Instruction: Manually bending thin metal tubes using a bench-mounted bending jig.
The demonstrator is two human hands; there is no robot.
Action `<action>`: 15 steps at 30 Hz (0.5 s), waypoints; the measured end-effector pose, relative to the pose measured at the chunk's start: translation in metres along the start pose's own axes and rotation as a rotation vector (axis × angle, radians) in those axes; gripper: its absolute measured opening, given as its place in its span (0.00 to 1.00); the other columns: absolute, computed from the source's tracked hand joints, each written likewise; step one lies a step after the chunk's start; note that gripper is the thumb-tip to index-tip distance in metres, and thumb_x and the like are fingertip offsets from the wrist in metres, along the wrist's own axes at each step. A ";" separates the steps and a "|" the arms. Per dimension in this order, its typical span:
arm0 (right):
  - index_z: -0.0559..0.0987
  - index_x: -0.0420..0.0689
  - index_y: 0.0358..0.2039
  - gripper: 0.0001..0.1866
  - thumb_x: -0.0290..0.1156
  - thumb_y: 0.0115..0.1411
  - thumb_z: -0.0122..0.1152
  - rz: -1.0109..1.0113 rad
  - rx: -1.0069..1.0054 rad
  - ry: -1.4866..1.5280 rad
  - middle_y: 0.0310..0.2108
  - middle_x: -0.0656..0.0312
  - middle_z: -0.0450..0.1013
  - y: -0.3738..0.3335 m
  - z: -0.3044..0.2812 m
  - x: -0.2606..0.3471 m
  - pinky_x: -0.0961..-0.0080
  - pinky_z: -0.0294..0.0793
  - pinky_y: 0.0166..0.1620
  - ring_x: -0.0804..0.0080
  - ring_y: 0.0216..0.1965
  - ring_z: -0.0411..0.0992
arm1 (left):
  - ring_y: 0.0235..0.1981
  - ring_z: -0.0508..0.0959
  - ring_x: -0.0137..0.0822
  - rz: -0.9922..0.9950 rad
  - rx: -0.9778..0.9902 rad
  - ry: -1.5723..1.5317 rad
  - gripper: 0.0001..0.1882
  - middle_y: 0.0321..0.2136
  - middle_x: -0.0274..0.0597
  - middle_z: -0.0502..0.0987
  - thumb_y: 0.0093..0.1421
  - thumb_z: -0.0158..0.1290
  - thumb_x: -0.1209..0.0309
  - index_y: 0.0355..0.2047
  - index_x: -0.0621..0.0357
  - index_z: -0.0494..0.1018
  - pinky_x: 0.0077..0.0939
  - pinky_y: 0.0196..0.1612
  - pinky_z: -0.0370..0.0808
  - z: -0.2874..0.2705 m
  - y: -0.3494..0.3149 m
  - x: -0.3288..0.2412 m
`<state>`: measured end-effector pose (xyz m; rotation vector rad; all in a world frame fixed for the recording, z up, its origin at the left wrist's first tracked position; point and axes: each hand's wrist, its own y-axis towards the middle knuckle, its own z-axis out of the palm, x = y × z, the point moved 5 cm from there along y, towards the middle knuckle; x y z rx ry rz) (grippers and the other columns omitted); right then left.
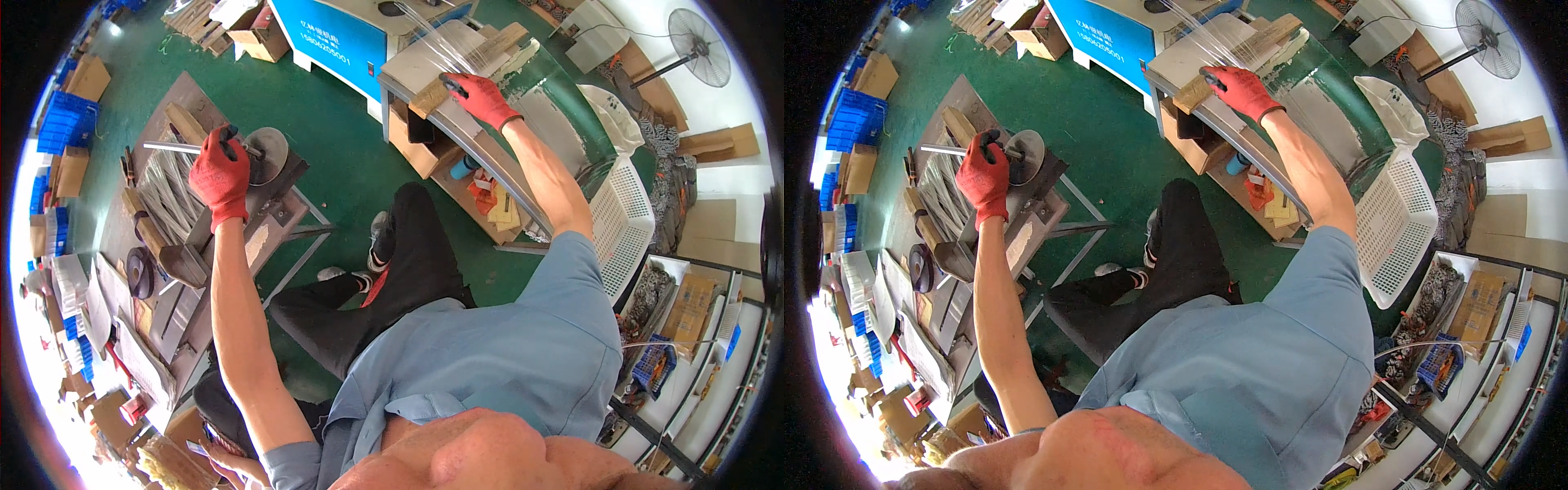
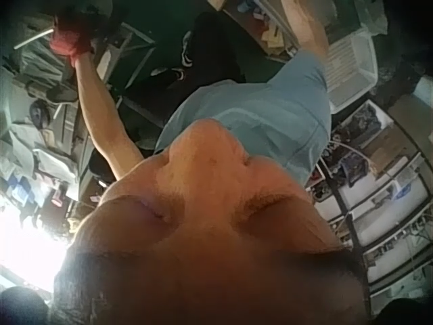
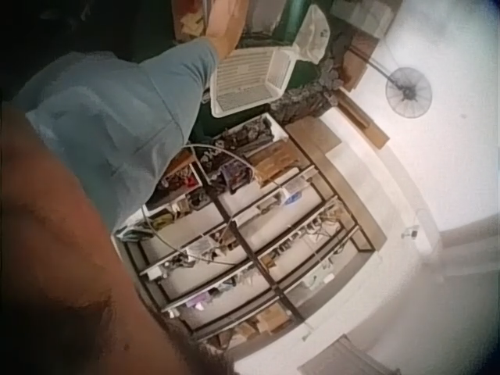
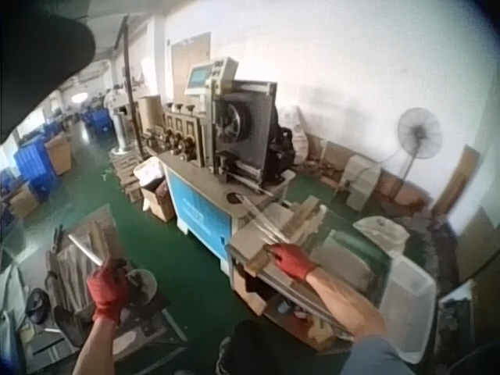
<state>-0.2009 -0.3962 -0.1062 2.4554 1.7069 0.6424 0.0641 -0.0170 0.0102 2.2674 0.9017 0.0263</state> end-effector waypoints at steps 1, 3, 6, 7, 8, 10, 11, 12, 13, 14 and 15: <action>0.73 0.51 0.53 0.20 0.36 0.59 0.56 -0.014 -0.062 0.041 0.43 0.54 0.74 0.004 -0.008 0.010 0.62 0.73 0.44 0.53 0.41 0.73 | 0.32 0.80 0.43 -0.004 0.004 0.006 0.12 0.34 0.34 0.80 0.53 0.51 0.66 0.38 0.44 0.76 0.34 0.34 0.75 -0.001 -0.001 0.002; 0.73 0.51 0.53 0.20 0.36 0.59 0.56 -0.010 -0.109 0.057 0.43 0.54 0.75 0.008 -0.019 0.019 0.62 0.73 0.44 0.53 0.41 0.73 | 0.32 0.80 0.43 -0.006 0.015 0.011 0.12 0.34 0.34 0.80 0.53 0.51 0.66 0.38 0.44 0.76 0.34 0.34 0.75 -0.001 0.000 0.001; 0.73 0.52 0.53 0.20 0.37 0.59 0.57 -0.069 -0.175 0.049 0.43 0.55 0.75 0.013 -0.029 0.031 0.64 0.73 0.45 0.54 0.42 0.73 | 0.31 0.80 0.43 -0.004 0.018 0.020 0.12 0.34 0.34 0.80 0.52 0.51 0.66 0.38 0.44 0.76 0.34 0.33 0.75 0.001 0.000 0.000; 0.73 0.53 0.53 0.20 0.37 0.59 0.57 -0.131 -0.194 0.026 0.43 0.57 0.75 0.014 -0.031 0.037 0.64 0.73 0.47 0.55 0.43 0.73 | 0.31 0.80 0.43 -0.001 0.012 0.024 0.12 0.33 0.35 0.80 0.52 0.51 0.66 0.38 0.44 0.76 0.34 0.33 0.75 0.002 0.000 0.000; 0.73 0.53 0.53 0.20 0.37 0.59 0.57 -0.129 -0.196 0.027 0.43 0.57 0.75 0.017 -0.031 0.043 0.64 0.73 0.47 0.55 0.43 0.73 | 0.31 0.80 0.43 0.002 0.011 0.024 0.12 0.33 0.35 0.80 0.52 0.51 0.66 0.38 0.44 0.76 0.34 0.33 0.75 0.001 0.000 0.002; 0.72 0.53 0.54 0.23 0.39 0.58 0.58 -0.320 -0.259 -0.103 0.46 0.60 0.74 0.016 -0.034 0.066 0.65 0.71 0.50 0.59 0.47 0.72 | 0.31 0.80 0.44 0.006 -0.013 0.025 0.12 0.33 0.37 0.80 0.52 0.51 0.66 0.38 0.44 0.76 0.36 0.33 0.75 0.003 0.000 0.002; 0.70 0.52 0.56 0.26 0.40 0.56 0.60 -0.320 -0.206 -0.154 0.51 0.62 0.71 0.016 -0.035 0.074 0.65 0.68 0.54 0.63 0.52 0.68 | 0.30 0.80 0.45 0.000 -0.018 0.037 0.12 0.32 0.38 0.80 0.52 0.51 0.66 0.38 0.44 0.76 0.36 0.32 0.75 -0.001 -0.001 0.000; 0.70 0.52 0.56 0.26 0.40 0.56 0.60 -0.317 -0.208 -0.155 0.51 0.62 0.71 0.016 -0.038 0.081 0.65 0.68 0.54 0.63 0.52 0.68 | 0.30 0.80 0.45 0.004 -0.018 0.036 0.12 0.32 0.38 0.80 0.52 0.51 0.66 0.38 0.44 0.76 0.36 0.32 0.75 -0.001 -0.001 -0.001; 0.69 0.52 0.56 0.28 0.41 0.55 0.61 -0.388 -0.238 -0.190 0.53 0.62 0.69 0.015 -0.042 0.091 0.65 0.67 0.55 0.64 0.54 0.67 | 0.30 0.80 0.44 0.002 -0.002 0.040 0.12 0.32 0.39 0.80 0.54 0.50 0.66 0.39 0.44 0.76 0.36 0.33 0.75 -0.001 -0.001 0.000; 0.68 0.51 0.57 0.30 0.41 0.54 0.62 -0.458 -0.267 -0.229 0.54 0.62 0.68 0.014 -0.045 0.100 0.65 0.66 0.56 0.64 0.55 0.66 | 0.31 0.80 0.44 0.001 0.013 0.040 0.12 0.31 0.40 0.81 0.56 0.49 0.66 0.40 0.44 0.76 0.35 0.33 0.76 0.001 0.000 0.001; 0.68 0.51 0.57 0.31 0.42 0.52 0.63 -0.485 -0.261 -0.213 0.56 0.63 0.66 0.014 -0.046 0.108 0.63 0.64 0.58 0.65 0.59 0.62 | 0.31 0.81 0.42 0.002 0.002 0.067 0.12 0.31 0.38 0.81 0.56 0.49 0.66 0.40 0.43 0.76 0.34 0.34 0.76 0.001 -0.001 0.001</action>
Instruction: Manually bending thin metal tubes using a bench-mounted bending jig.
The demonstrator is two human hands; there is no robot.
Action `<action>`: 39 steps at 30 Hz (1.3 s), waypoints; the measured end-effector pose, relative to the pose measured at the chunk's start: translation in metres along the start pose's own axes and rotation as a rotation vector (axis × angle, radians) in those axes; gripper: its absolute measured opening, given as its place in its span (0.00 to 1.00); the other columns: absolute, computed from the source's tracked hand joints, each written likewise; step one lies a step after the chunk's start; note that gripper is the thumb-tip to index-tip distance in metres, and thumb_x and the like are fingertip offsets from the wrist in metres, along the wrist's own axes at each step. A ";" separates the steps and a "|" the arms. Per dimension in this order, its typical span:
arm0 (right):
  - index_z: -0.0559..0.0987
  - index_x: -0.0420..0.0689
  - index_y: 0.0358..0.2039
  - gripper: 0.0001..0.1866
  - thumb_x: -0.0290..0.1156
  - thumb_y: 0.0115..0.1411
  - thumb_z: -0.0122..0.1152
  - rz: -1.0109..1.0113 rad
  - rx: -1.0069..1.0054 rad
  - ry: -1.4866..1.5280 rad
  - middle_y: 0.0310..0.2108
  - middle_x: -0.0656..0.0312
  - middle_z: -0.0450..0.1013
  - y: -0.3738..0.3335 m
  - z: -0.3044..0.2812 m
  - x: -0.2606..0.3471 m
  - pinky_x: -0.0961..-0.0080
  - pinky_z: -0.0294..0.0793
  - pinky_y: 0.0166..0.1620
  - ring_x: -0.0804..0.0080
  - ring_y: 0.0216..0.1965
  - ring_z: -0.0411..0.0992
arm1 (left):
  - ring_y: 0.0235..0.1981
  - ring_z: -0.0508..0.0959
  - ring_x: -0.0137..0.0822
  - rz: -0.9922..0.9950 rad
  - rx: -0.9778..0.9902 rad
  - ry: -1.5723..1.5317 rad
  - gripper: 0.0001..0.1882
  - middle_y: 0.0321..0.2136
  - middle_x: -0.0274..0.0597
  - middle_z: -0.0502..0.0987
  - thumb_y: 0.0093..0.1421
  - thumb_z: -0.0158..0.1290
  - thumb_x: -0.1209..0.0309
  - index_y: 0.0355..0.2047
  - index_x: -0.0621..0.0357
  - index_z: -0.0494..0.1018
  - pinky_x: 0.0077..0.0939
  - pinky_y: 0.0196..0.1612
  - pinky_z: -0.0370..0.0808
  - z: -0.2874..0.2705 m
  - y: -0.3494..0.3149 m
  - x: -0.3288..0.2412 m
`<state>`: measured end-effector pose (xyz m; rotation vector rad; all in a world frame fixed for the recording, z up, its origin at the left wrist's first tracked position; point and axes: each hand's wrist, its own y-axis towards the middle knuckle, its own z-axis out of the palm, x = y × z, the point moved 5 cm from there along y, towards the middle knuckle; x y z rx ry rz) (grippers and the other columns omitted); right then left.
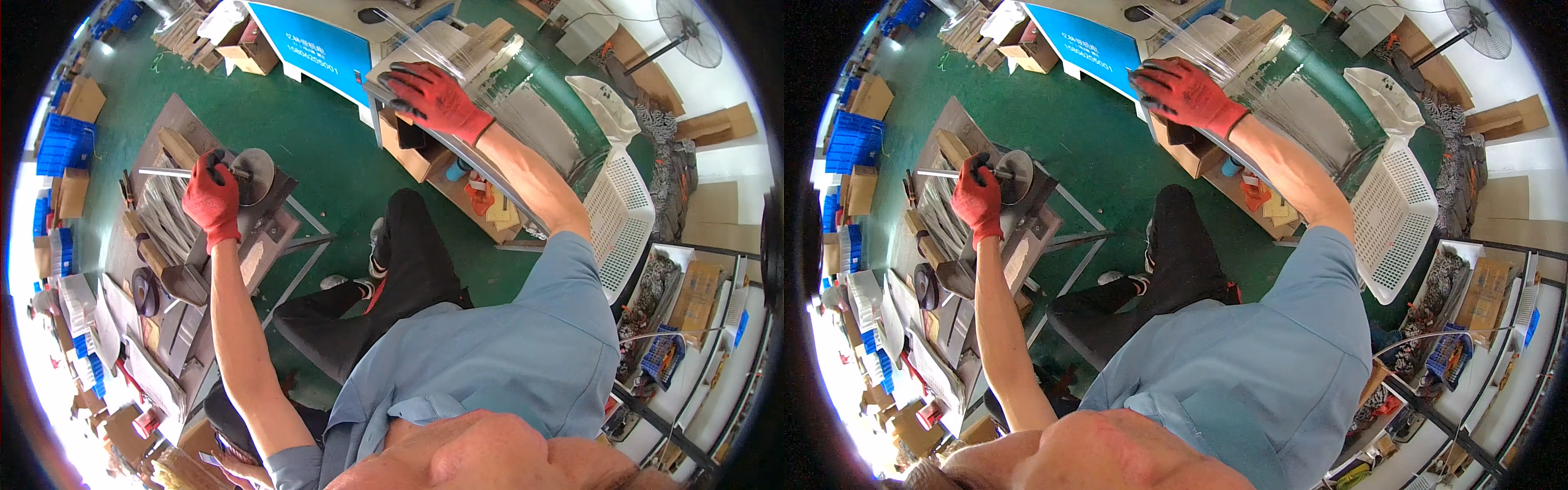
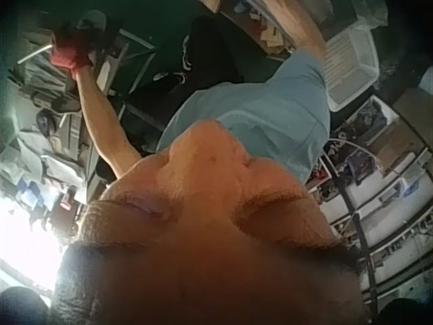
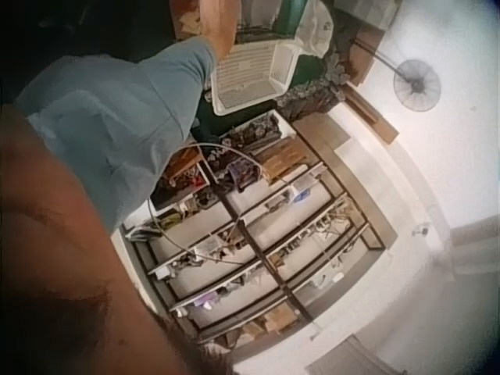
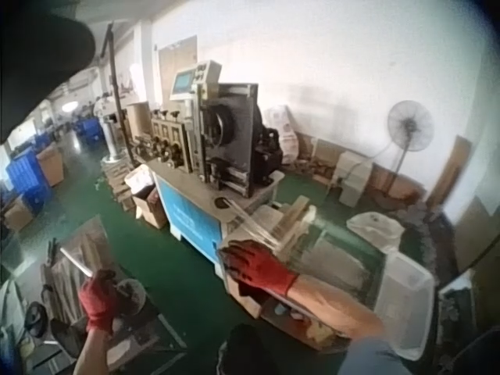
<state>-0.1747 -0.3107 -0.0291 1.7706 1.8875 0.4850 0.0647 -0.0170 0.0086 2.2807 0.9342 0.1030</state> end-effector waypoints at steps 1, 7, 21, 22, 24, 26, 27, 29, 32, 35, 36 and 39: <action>0.68 0.51 0.57 0.31 0.42 0.52 0.63 0.003 0.001 -0.001 0.56 0.63 0.66 0.003 -0.003 0.005 0.63 0.64 0.58 0.65 0.59 0.62 | 0.31 0.81 0.42 0.003 0.001 -0.002 0.12 0.31 0.38 0.81 0.56 0.49 0.66 0.40 0.43 0.76 0.34 0.34 0.76 0.001 0.000 0.000; 0.67 0.52 0.59 0.35 0.45 0.50 0.65 -0.157 -0.043 0.056 0.60 0.65 0.63 0.017 -0.020 0.037 0.59 0.59 0.63 0.62 0.64 0.56 | 0.29 0.80 0.41 0.006 -0.010 -0.118 0.11 0.30 0.35 0.80 0.54 0.49 0.68 0.38 0.45 0.77 0.33 0.32 0.75 0.000 0.001 -0.003; 0.51 0.38 0.65 0.54 0.67 0.51 0.53 0.955 0.475 -0.229 0.60 0.39 0.59 -0.131 0.106 -0.187 0.47 0.44 0.65 0.38 0.64 0.49 | 0.30 0.81 0.38 0.011 -0.016 -0.078 0.12 0.31 0.33 0.81 0.53 0.50 0.70 0.38 0.45 0.77 0.31 0.33 0.75 0.005 0.002 -0.007; 0.51 0.38 0.66 0.54 0.67 0.52 0.50 1.099 0.568 -0.154 0.59 0.38 0.60 -0.139 0.114 -0.180 0.47 0.45 0.64 0.38 0.64 0.49 | 0.30 0.80 0.39 -0.005 -0.013 -0.064 0.12 0.31 0.34 0.80 0.53 0.50 0.70 0.38 0.45 0.77 0.31 0.33 0.75 0.001 0.002 -0.005; 0.50 0.37 0.66 0.54 0.67 0.52 0.51 1.095 0.583 -0.079 0.59 0.38 0.60 -0.130 0.116 -0.151 0.47 0.46 0.64 0.39 0.64 0.51 | 0.30 0.80 0.41 -0.014 -0.010 -0.073 0.12 0.31 0.35 0.80 0.52 0.51 0.70 0.38 0.45 0.77 0.32 0.32 0.75 -0.007 -0.001 0.000; 0.54 0.38 0.63 0.50 0.63 0.52 0.55 1.109 0.562 -0.025 0.55 0.40 0.65 -0.126 0.116 -0.132 0.48 0.52 0.61 0.41 0.59 0.60 | 0.29 0.80 0.42 -0.015 -0.015 -0.056 0.12 0.31 0.35 0.80 0.52 0.51 0.70 0.38 0.44 0.77 0.32 0.32 0.75 -0.005 -0.002 0.004; 0.54 0.38 0.63 0.50 0.63 0.52 0.55 1.108 0.569 -0.031 0.55 0.40 0.65 -0.126 0.115 -0.129 0.48 0.52 0.61 0.41 0.59 0.60 | 0.29 0.79 0.42 -0.006 -0.027 -0.043 0.12 0.31 0.35 0.80 0.52 0.51 0.69 0.38 0.44 0.77 0.33 0.31 0.75 -0.004 -0.001 0.002; 0.61 0.40 0.58 0.43 0.57 0.51 0.60 1.101 0.594 0.037 0.50 0.42 0.69 -0.129 0.119 -0.123 0.49 0.61 0.56 0.42 0.53 0.66 | 0.29 0.79 0.43 -0.018 -0.014 -0.053 0.12 0.31 0.35 0.80 0.52 0.51 0.69 0.38 0.44 0.77 0.33 0.31 0.75 -0.002 0.001 0.000; 0.68 0.42 0.49 0.32 0.49 0.50 0.64 1.091 0.518 -0.015 0.46 0.46 0.73 -0.131 0.121 -0.121 0.51 0.67 0.51 0.45 0.51 0.69 | 0.29 0.79 0.43 -0.013 -0.027 -0.020 0.12 0.31 0.35 0.79 0.51 0.52 0.68 0.37 0.44 0.77 0.34 0.31 0.74 0.000 0.002 -0.001; 0.73 0.43 0.43 0.24 0.45 0.51 0.64 1.054 0.503 -0.042 0.43 0.49 0.75 -0.126 0.122 -0.121 0.53 0.70 0.48 0.46 0.47 0.72 | 0.29 0.79 0.43 -0.005 -0.043 -0.036 0.12 0.32 0.35 0.79 0.51 0.52 0.67 0.37 0.44 0.76 0.35 0.31 0.74 0.000 -0.001 0.002; 0.72 0.43 0.42 0.21 0.43 0.53 0.62 0.987 0.521 -0.046 0.40 0.48 0.75 -0.123 0.122 -0.121 0.54 0.70 0.47 0.46 0.45 0.73 | 0.29 0.79 0.44 -0.011 -0.046 -0.038 0.12 0.32 0.36 0.79 0.51 0.52 0.66 0.38 0.44 0.76 0.36 0.31 0.74 -0.001 -0.002 0.003; 0.70 0.43 0.39 0.16 0.39 0.55 0.58 0.881 0.519 -0.070 0.37 0.47 0.75 -0.127 0.122 -0.128 0.53 0.70 0.44 0.47 0.42 0.73 | 0.28 0.78 0.45 -0.015 -0.008 -0.027 0.12 0.32 0.36 0.79 0.52 0.52 0.65 0.38 0.45 0.76 0.36 0.31 0.74 0.002 0.000 0.001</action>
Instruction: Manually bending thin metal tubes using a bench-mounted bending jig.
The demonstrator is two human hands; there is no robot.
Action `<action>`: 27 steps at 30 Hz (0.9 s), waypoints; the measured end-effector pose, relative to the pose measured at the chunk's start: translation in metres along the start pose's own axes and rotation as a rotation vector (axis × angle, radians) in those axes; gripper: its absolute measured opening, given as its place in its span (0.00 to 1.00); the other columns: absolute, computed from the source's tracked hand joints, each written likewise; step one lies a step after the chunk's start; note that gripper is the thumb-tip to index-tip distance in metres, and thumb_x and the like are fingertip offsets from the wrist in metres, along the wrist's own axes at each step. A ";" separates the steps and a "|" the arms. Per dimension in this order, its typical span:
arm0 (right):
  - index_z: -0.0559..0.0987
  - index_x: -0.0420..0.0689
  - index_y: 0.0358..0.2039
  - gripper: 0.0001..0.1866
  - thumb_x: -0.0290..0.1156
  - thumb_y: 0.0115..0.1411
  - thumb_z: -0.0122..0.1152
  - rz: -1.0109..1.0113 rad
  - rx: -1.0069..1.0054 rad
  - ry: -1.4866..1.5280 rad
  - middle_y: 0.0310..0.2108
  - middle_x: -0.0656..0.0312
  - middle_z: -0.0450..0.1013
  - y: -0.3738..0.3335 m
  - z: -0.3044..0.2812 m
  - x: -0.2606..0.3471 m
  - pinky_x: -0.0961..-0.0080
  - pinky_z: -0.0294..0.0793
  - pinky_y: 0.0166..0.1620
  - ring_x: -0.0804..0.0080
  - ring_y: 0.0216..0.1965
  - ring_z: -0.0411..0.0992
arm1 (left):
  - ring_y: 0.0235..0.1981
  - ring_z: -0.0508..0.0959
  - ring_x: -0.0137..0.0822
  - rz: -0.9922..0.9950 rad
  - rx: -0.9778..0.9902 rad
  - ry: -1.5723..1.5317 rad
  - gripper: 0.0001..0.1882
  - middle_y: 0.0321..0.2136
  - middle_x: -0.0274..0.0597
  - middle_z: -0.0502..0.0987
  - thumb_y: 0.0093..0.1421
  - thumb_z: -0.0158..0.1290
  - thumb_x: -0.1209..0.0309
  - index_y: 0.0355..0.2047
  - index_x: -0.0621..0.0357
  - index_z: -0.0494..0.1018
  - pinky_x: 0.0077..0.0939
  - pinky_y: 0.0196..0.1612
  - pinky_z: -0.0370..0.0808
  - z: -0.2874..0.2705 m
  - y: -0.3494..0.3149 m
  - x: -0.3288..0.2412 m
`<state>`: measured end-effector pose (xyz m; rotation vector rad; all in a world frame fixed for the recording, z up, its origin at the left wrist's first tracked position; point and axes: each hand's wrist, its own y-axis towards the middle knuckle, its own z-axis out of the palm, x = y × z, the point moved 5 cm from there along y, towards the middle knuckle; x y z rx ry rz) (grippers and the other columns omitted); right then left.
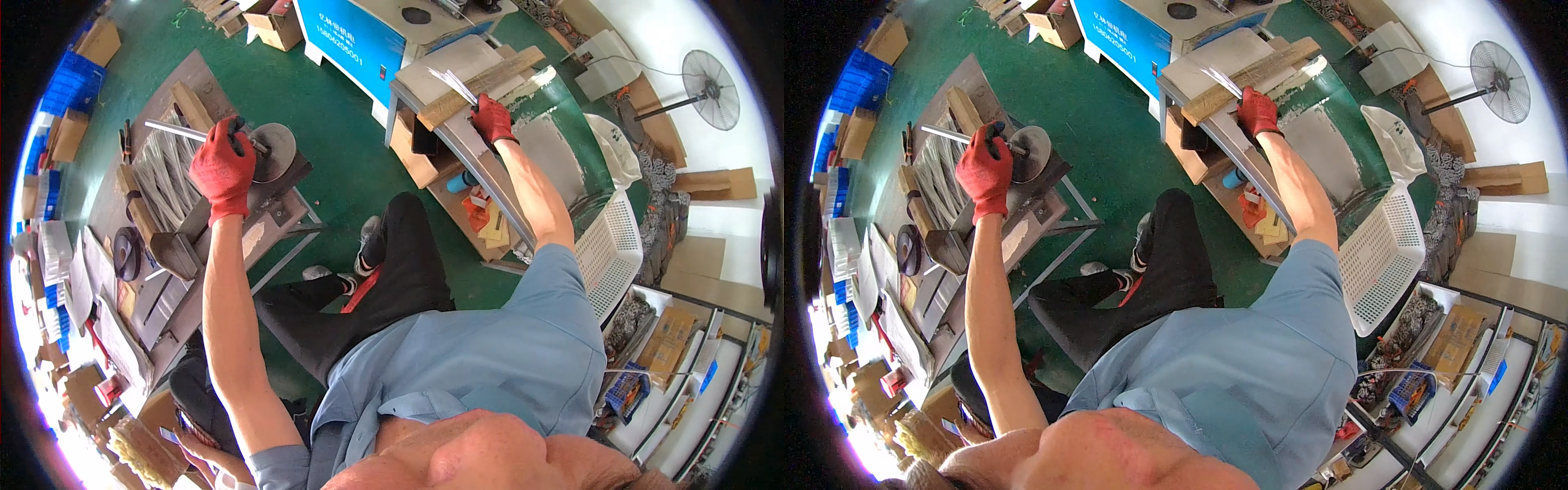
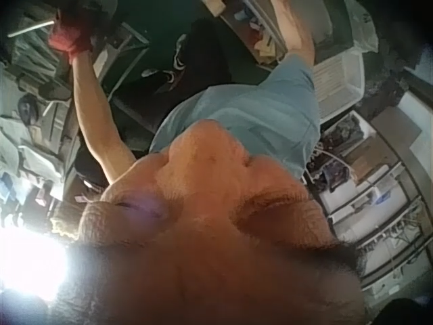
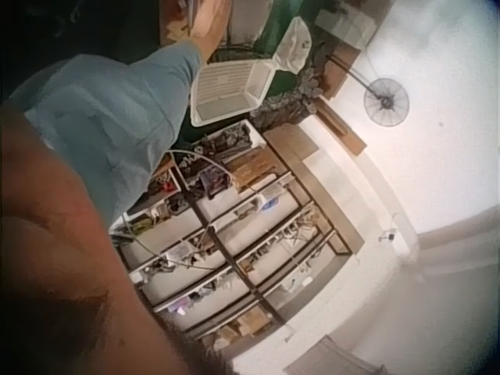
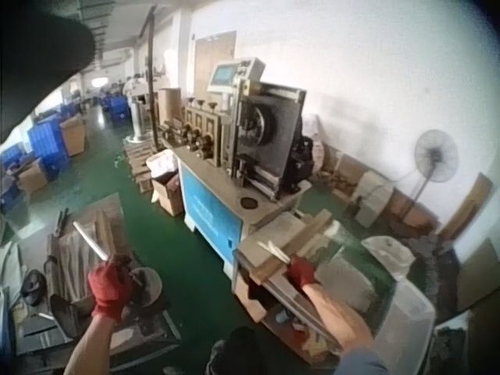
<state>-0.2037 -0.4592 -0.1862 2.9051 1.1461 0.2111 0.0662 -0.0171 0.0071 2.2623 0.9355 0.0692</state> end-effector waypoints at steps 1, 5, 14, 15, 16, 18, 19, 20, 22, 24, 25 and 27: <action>0.69 0.42 0.40 0.17 0.38 0.55 0.58 -0.024 -0.001 -0.005 0.37 0.47 0.74 0.001 0.000 -0.007 0.53 0.70 0.44 0.46 0.41 0.73 | 0.28 0.78 0.45 0.006 0.009 0.002 0.12 0.31 0.37 0.79 0.52 0.51 0.65 0.39 0.45 0.76 0.36 0.31 0.74 0.002 0.001 -0.003; 0.70 0.42 0.38 0.13 0.36 0.56 0.53 -0.096 -0.005 0.014 0.36 0.44 0.74 -0.013 -0.023 0.023 0.53 0.72 0.43 0.45 0.40 0.74 | 0.29 0.79 0.45 -0.025 0.027 0.022 0.11 0.32 0.36 0.79 0.53 0.51 0.64 0.38 0.44 0.76 0.37 0.31 0.74 -0.002 -0.001 -0.001; 0.72 0.41 0.36 0.20 0.47 0.61 0.52 -0.108 -0.176 0.271 0.29 0.43 0.74 -0.037 -0.155 0.042 0.52 0.71 0.37 0.42 0.36 0.73 | 0.32 0.80 0.45 -0.019 0.010 -0.003 0.11 0.35 0.35 0.80 0.54 0.51 0.64 0.38 0.45 0.76 0.37 0.34 0.75 -0.003 -0.001 0.000; 0.72 0.41 0.36 0.20 0.47 0.61 0.52 -0.090 -0.185 0.262 0.29 0.43 0.74 -0.041 -0.176 0.035 0.52 0.71 0.37 0.42 0.36 0.73 | 0.32 0.80 0.45 -0.034 0.029 -0.024 0.11 0.35 0.35 0.80 0.54 0.51 0.64 0.38 0.45 0.76 0.36 0.34 0.75 -0.002 0.000 -0.002; 0.73 0.40 0.36 0.20 0.47 0.61 0.52 -0.083 -0.247 0.374 0.28 0.43 0.74 -0.044 -0.198 0.028 0.53 0.71 0.36 0.42 0.36 0.73 | 0.32 0.80 0.45 -0.023 0.028 -0.033 0.11 0.35 0.35 0.80 0.54 0.51 0.64 0.38 0.45 0.76 0.36 0.34 0.75 -0.002 0.000 -0.002; 0.74 0.40 0.35 0.20 0.47 0.61 0.52 -0.063 -0.320 0.480 0.27 0.43 0.74 -0.047 -0.231 0.004 0.54 0.70 0.35 0.41 0.35 0.72 | 0.33 0.80 0.44 -0.042 0.027 0.001 0.10 0.34 0.35 0.80 0.54 0.51 0.64 0.37 0.44 0.76 0.36 0.34 0.75 -0.001 0.001 -0.001; 0.75 0.41 0.37 0.18 0.45 0.62 0.53 -0.134 -0.491 0.396 0.24 0.50 0.73 -0.049 -0.254 -0.011 0.62 0.70 0.31 0.55 0.28 0.72 | 0.33 0.80 0.44 -0.025 -0.003 -0.019 0.10 0.34 0.35 0.80 0.54 0.51 0.64 0.37 0.44 0.76 0.35 0.35 0.75 -0.002 0.000 -0.004; 0.76 0.42 0.39 0.16 0.43 0.63 0.53 -0.205 -0.659 0.307 0.21 0.58 0.73 -0.054 -0.273 -0.023 0.70 0.70 0.27 0.68 0.21 0.71 | 0.33 0.80 0.44 -0.012 -0.003 -0.033 0.10 0.34 0.35 0.80 0.54 0.51 0.64 0.37 0.44 0.76 0.35 0.35 0.75 -0.002 0.001 -0.006; 0.76 0.39 0.35 0.14 0.39 0.63 0.51 -0.188 -0.872 0.252 0.22 0.55 0.73 -0.062 -0.298 -0.038 0.66 0.71 0.27 0.65 0.23 0.72 | 0.33 0.80 0.43 -0.019 0.002 0.007 0.10 0.34 0.34 0.80 0.54 0.51 0.64 0.37 0.44 0.76 0.35 0.35 0.75 -0.006 0.000 -0.003; 0.75 0.37 0.31 0.13 0.34 0.63 0.49 -0.176 -1.085 0.182 0.22 0.53 0.72 -0.081 -0.323 -0.051 0.63 0.72 0.27 0.62 0.24 0.74 | 0.34 0.80 0.43 -0.018 0.012 -0.008 0.10 0.34 0.34 0.80 0.55 0.51 0.65 0.37 0.45 0.76 0.34 0.35 0.75 -0.004 0.000 0.002; 0.76 0.36 0.33 0.14 0.35 0.64 0.49 -0.023 -0.922 0.286 0.24 0.52 0.73 -0.079 -0.327 -0.064 0.64 0.73 0.27 0.64 0.25 0.73 | 0.34 0.80 0.43 -0.023 0.016 -0.008 0.10 0.34 0.34 0.80 0.55 0.50 0.64 0.37 0.45 0.76 0.34 0.35 0.75 -0.003 -0.001 0.004; 0.77 0.41 0.36 0.14 0.40 0.65 0.52 0.048 -0.776 0.826 0.20 0.64 0.71 -0.072 -0.322 -0.131 0.75 0.67 0.22 0.76 0.17 0.66 | 0.35 0.80 0.43 -0.025 0.036 -0.050 0.10 0.34 0.35 0.80 0.56 0.50 0.64 0.38 0.45 0.76 0.35 0.36 0.75 0.005 0.004 -0.007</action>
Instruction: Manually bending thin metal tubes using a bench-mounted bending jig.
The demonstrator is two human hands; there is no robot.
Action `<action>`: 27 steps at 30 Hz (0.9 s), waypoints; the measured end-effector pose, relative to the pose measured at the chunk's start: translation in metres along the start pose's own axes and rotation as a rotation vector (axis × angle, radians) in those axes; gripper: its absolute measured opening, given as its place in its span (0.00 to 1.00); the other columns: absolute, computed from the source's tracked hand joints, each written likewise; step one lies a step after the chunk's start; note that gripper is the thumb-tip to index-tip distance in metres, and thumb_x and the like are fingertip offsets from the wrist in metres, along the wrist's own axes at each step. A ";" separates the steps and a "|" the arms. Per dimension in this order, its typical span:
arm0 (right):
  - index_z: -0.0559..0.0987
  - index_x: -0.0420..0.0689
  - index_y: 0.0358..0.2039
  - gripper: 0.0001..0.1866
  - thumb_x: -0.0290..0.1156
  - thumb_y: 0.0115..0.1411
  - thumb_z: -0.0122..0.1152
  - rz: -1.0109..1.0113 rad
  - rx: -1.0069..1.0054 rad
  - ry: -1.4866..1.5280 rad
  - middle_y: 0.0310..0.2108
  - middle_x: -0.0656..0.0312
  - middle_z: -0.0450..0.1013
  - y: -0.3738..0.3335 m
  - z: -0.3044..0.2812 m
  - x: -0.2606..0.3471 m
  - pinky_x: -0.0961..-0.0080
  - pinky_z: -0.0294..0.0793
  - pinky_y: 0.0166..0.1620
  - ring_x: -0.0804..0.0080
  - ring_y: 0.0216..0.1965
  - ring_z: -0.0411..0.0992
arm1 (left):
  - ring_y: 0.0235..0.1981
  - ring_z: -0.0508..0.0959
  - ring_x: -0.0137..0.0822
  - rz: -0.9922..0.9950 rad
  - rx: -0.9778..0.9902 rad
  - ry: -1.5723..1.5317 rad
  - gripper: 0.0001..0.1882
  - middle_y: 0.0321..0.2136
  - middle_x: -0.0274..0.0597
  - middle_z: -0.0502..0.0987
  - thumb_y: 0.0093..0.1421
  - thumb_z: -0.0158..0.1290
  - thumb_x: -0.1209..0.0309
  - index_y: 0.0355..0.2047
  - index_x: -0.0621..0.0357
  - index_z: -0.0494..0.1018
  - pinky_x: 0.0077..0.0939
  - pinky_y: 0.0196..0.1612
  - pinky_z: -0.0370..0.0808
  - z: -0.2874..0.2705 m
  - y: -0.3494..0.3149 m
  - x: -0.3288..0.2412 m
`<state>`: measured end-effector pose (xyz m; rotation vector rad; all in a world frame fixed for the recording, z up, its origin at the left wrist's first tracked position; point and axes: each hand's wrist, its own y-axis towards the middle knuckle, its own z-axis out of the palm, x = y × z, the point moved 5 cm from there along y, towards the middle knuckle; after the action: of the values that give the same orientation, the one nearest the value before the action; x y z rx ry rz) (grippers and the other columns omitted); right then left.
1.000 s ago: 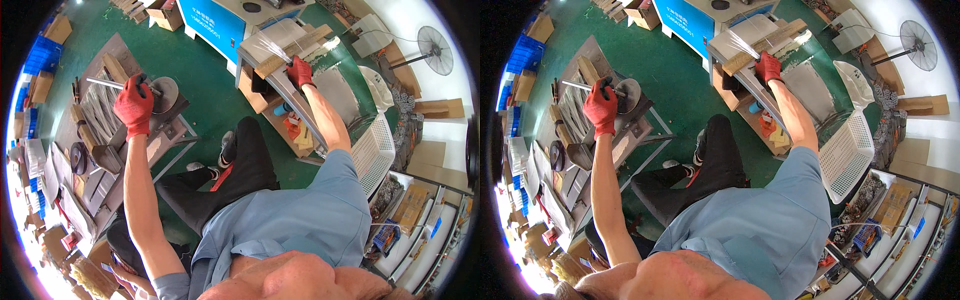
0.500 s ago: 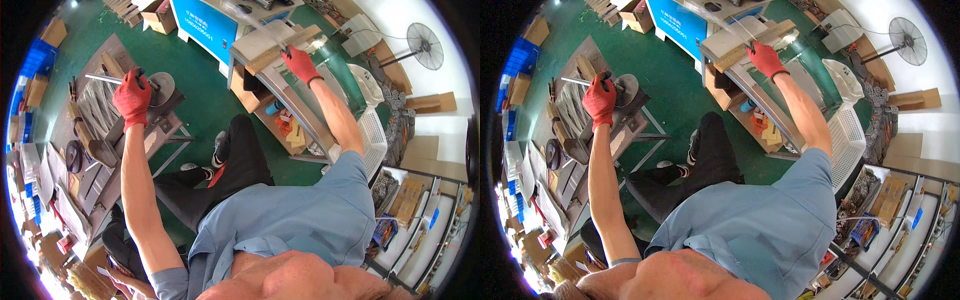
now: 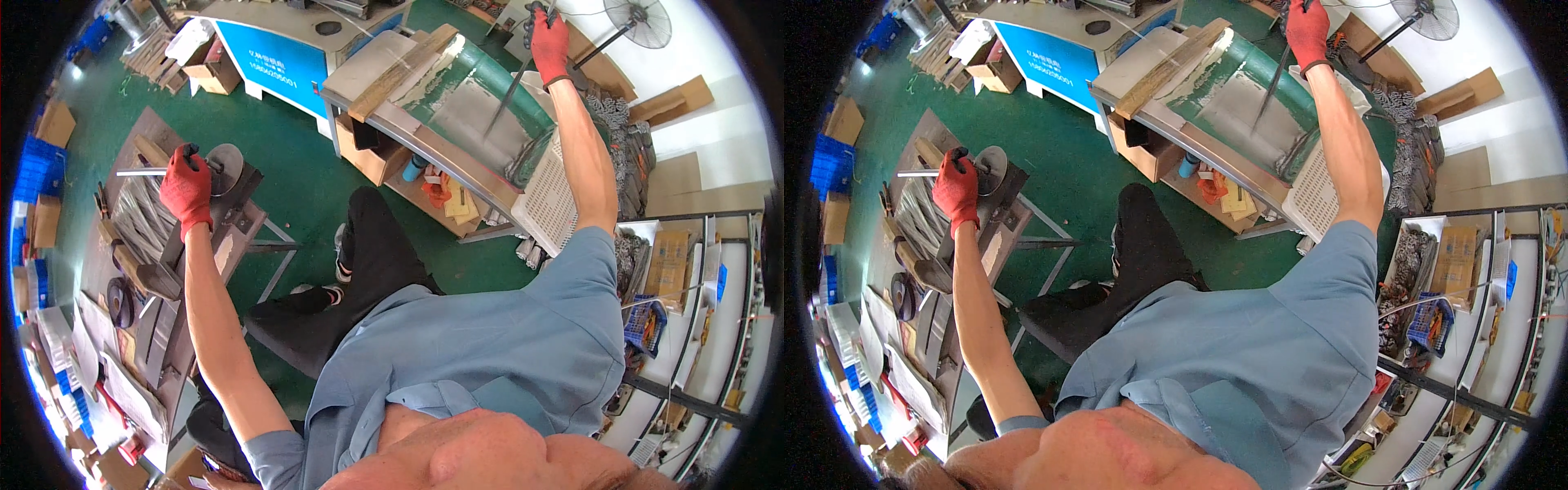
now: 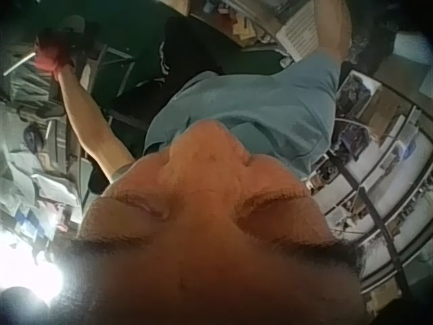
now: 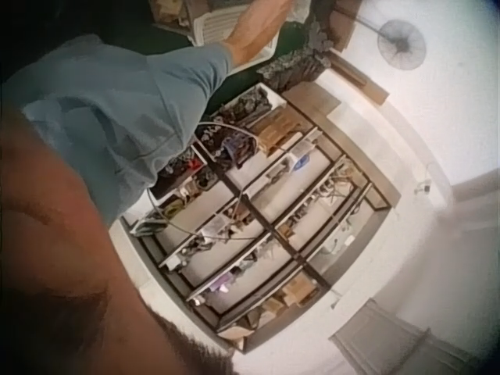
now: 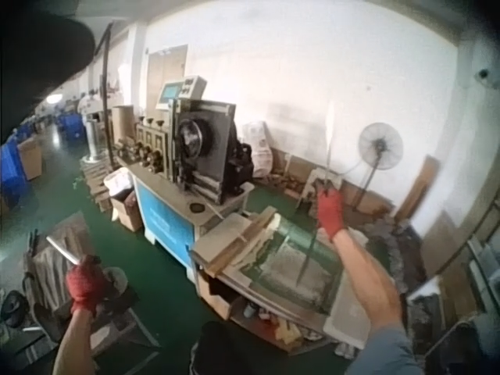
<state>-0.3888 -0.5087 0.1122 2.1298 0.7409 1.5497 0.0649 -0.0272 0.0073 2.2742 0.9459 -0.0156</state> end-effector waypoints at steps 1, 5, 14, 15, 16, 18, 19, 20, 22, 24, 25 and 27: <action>0.77 0.41 0.36 0.14 0.40 0.65 0.52 -0.001 -0.002 0.005 0.20 0.64 0.71 -0.005 0.002 -0.008 0.75 0.67 0.22 0.76 0.17 0.66 | 0.35 0.80 0.43 0.002 -0.004 0.004 0.10 0.34 0.35 0.80 0.56 0.50 0.64 0.38 0.45 0.76 0.35 0.36 0.75 -0.002 -0.001 0.003; 0.76 0.40 0.36 0.14 0.39 0.66 0.51 -0.019 -0.077 0.010 0.19 0.66 0.69 -0.009 -0.011 -0.024 0.78 0.66 0.21 0.79 0.16 0.65 | 0.35 0.80 0.44 0.008 -0.018 0.023 0.11 0.35 0.36 0.80 0.57 0.49 0.63 0.39 0.46 0.75 0.37 0.36 0.75 -0.007 -0.003 0.006; 0.75 0.36 0.39 0.11 0.26 0.58 0.62 0.041 -0.091 0.337 0.27 0.60 0.75 -0.023 -0.022 -0.045 0.74 0.76 0.27 0.73 0.23 0.73 | 0.36 0.80 0.45 -0.001 0.030 0.044 0.11 0.36 0.37 0.80 0.56 0.49 0.64 0.39 0.46 0.75 0.37 0.36 0.76 -0.007 -0.003 0.006; 0.75 0.36 0.41 0.12 0.25 0.58 0.62 0.057 -0.085 0.421 0.28 0.60 0.76 -0.026 -0.019 -0.045 0.74 0.77 0.27 0.73 0.23 0.73 | 0.36 0.80 0.45 -0.009 0.031 0.053 0.11 0.36 0.37 0.80 0.56 0.49 0.64 0.40 0.47 0.75 0.37 0.36 0.76 -0.007 -0.003 0.007; 0.78 0.38 0.33 0.10 0.26 0.52 0.68 0.055 -0.136 0.364 0.27 0.67 0.76 -0.027 -0.021 -0.046 0.80 0.71 0.33 0.82 0.27 0.69 | 0.36 0.80 0.45 0.003 0.031 0.017 0.11 0.36 0.38 0.80 0.56 0.49 0.65 0.40 0.47 0.74 0.37 0.37 0.76 -0.006 -0.004 0.009; 0.78 0.38 0.33 0.11 0.26 0.51 0.69 0.049 -0.149 0.377 0.28 0.66 0.76 -0.032 -0.021 -0.046 0.80 0.72 0.33 0.81 0.27 0.70 | 0.36 0.80 0.45 0.005 0.014 0.026 0.11 0.36 0.38 0.80 0.56 0.49 0.65 0.40 0.47 0.74 0.37 0.37 0.76 -0.004 -0.004 0.012; 0.78 0.38 0.33 0.11 0.26 0.50 0.70 0.047 -0.157 0.388 0.28 0.66 0.76 -0.035 -0.021 -0.047 0.79 0.72 0.34 0.80 0.28 0.70 | 0.36 0.80 0.45 0.004 0.001 0.037 0.12 0.36 0.38 0.80 0.56 0.49 0.65 0.40 0.47 0.74 0.37 0.37 0.76 -0.004 -0.004 0.014; 0.78 0.38 0.33 0.11 0.26 0.50 0.70 0.043 -0.163 0.385 0.28 0.66 0.76 -0.035 -0.024 -0.053 0.79 0.72 0.34 0.80 0.28 0.70 | 0.36 0.80 0.45 0.009 -0.002 0.031 0.12 0.36 0.38 0.80 0.56 0.49 0.65 0.40 0.47 0.74 0.37 0.37 0.76 -0.004 -0.004 0.011; 0.78 0.38 0.34 0.12 0.26 0.49 0.70 0.019 -0.190 0.317 0.28 0.65 0.76 -0.038 -0.037 -0.067 0.78 0.72 0.35 0.79 0.29 0.70 | 0.36 0.80 0.45 0.012 0.031 -0.011 0.12 0.36 0.39 0.80 0.56 0.49 0.65 0.40 0.48 0.74 0.37 0.37 0.76 -0.002 -0.001 0.002; 0.78 0.39 0.34 0.12 0.26 0.49 0.71 0.035 -0.185 0.381 0.28 0.65 0.76 -0.047 -0.026 -0.061 0.77 0.72 0.34 0.79 0.28 0.70 | 0.36 0.80 0.45 0.005 0.018 0.023 0.12 0.37 0.39 0.80 0.56 0.49 0.65 0.40 0.49 0.74 0.37 0.37 0.76 -0.004 -0.003 0.008; 0.78 0.39 0.34 0.13 0.26 0.48 0.71 0.051 -0.184 0.438 0.28 0.65 0.76 -0.053 -0.020 -0.058 0.77 0.72 0.34 0.79 0.28 0.70 | 0.36 0.80 0.45 0.000 0.007 0.051 0.12 0.37 0.39 0.80 0.56 0.49 0.65 0.40 0.49 0.74 0.37 0.37 0.76 -0.005 -0.004 0.011; 0.78 0.39 0.34 0.13 0.26 0.48 0.71 0.109 -0.185 0.475 0.28 0.65 0.76 -0.060 -0.018 -0.062 0.78 0.71 0.33 0.79 0.27 0.70 | 0.36 0.80 0.45 -0.001 -0.001 0.058 0.12 0.37 0.39 0.80 0.56 0.49 0.65 0.40 0.49 0.74 0.37 0.37 0.76 -0.007 -0.004 0.012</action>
<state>-0.4315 -0.5008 0.0358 1.7095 0.6011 2.1288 0.0693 -0.0132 0.0074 2.2844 0.9770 0.0499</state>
